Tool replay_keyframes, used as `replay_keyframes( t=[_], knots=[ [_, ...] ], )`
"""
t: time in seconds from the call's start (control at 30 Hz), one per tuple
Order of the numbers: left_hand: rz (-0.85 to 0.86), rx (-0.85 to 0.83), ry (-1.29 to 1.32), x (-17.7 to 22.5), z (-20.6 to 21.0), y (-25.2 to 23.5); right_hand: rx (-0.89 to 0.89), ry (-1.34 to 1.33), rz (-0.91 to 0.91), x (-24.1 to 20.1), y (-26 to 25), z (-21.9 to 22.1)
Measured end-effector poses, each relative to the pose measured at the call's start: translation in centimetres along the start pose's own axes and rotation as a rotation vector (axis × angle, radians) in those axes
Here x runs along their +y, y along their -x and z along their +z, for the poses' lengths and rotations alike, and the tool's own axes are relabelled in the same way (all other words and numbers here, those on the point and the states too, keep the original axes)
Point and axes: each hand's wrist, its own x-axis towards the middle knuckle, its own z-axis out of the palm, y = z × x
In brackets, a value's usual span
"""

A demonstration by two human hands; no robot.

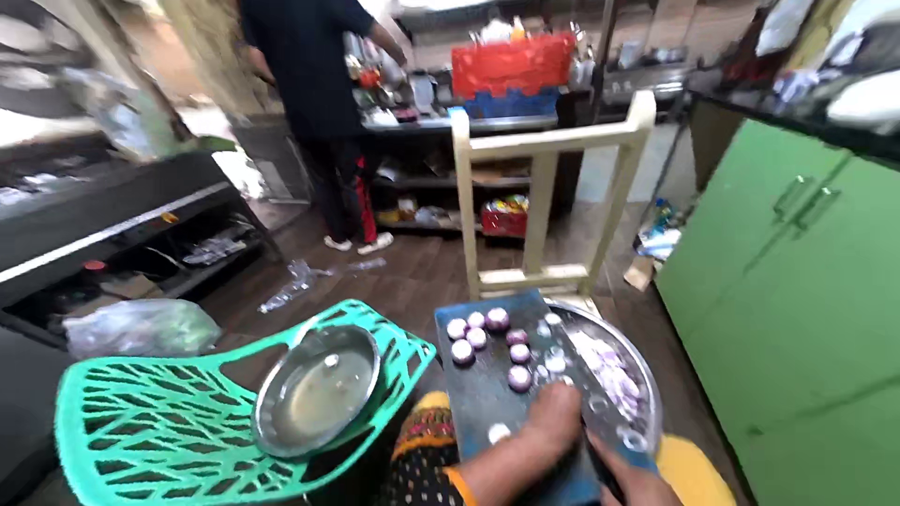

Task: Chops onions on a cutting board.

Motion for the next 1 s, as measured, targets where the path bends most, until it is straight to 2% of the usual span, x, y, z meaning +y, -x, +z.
replay_keyframes(
  t=[0.1,0.2,0.27,0.33,0.43,0.63,0.7,0.83,0.9,1.0],
  knots=[
    [0.015,0.021,-0.008,-0.7,1.4,-0.8,-0.023,0.066,0.071,0.6,-1.7,1.6],
    [0.025,0.052,-0.028,-1.1,1.8,-0.8,-0.082,0.061,0.077,0.7,1.0,0.8],
    [0.028,0.073,-0.030,-1.0,1.7,-0.9,-0.032,0.039,0.021,1.3,1.5,0.3],
    [0.019,0.051,-0.039,-1.0,1.7,-0.8,0.020,0.020,-0.003,1.2,0.1,0.9],
    [0.026,0.048,-0.032,-1.1,1.6,-0.8,-0.010,0.033,0.037,0.7,-2.2,1.8],
    [0.047,0.055,0.003,-2.0,0.9,-1.1,-0.134,-0.017,0.020,1.6,2.4,-0.2],
    [0.040,0.155,0.047,-2.9,-0.7,-1.7,-0.128,-0.066,-0.034,1.7,2.6,-0.5],
    [-0.102,0.319,-0.028,-4.9,-7.6,-4.2,-0.116,-0.059,-0.060,2.3,-1.4,0.6],
    [-0.190,0.319,-0.085,-5.9,-9.4,-5.8,-0.064,-0.027,-0.016,3.0,-3.9,0.4],
    [-0.278,0.254,-0.126,-7.4,-9.7,-7.4,0.024,0.013,0.096,4.1,-6.4,-1.1]
  ],
)
